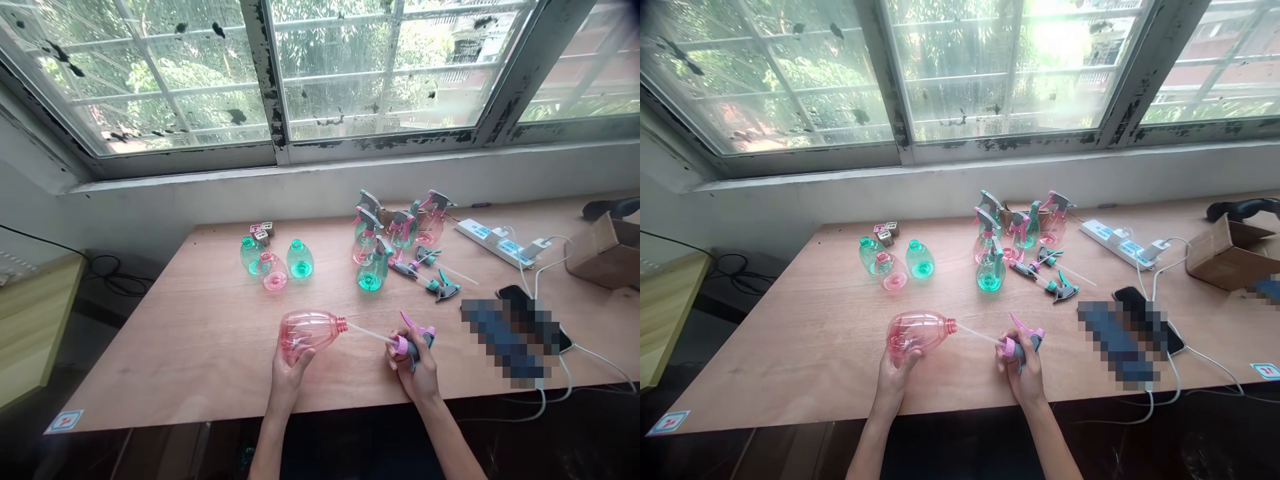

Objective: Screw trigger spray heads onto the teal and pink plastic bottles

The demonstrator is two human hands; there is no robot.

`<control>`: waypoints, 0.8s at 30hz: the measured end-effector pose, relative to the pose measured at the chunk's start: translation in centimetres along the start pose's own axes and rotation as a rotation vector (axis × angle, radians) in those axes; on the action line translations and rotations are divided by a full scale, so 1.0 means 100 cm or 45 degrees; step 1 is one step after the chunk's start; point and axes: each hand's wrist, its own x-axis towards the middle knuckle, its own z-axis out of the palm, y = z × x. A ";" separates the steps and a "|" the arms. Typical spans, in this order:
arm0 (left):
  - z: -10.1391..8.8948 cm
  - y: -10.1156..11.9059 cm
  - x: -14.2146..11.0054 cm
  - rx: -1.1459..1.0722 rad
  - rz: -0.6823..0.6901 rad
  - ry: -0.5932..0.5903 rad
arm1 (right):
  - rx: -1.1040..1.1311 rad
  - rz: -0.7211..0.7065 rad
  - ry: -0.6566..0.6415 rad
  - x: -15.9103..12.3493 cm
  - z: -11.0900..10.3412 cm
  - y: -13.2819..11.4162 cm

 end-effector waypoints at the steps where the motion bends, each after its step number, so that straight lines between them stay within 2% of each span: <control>1: 0.000 0.002 0.000 0.001 0.005 0.018 | 0.008 -0.014 0.014 0.000 -0.001 -0.001; 7: 0.004 0.010 -0.003 0.020 -0.007 0.022 | -0.046 -0.003 0.004 -0.001 0.002 -0.003; 9: 0.005 0.010 -0.005 0.018 -0.007 -0.045 | -0.107 0.012 -0.030 -0.002 0.005 -0.001; 13: 0.005 0.010 -0.007 0.069 0.015 -0.278 | -0.246 0.013 -0.101 -0.004 0.009 0.005; 16: 0.005 0.011 -0.008 0.151 0.036 -0.354 | -0.363 0.003 -0.145 -0.005 0.011 0.007; 24: 0.007 0.012 -0.008 0.188 0.096 -0.339 | -0.700 0.000 -0.268 -0.006 0.014 0.006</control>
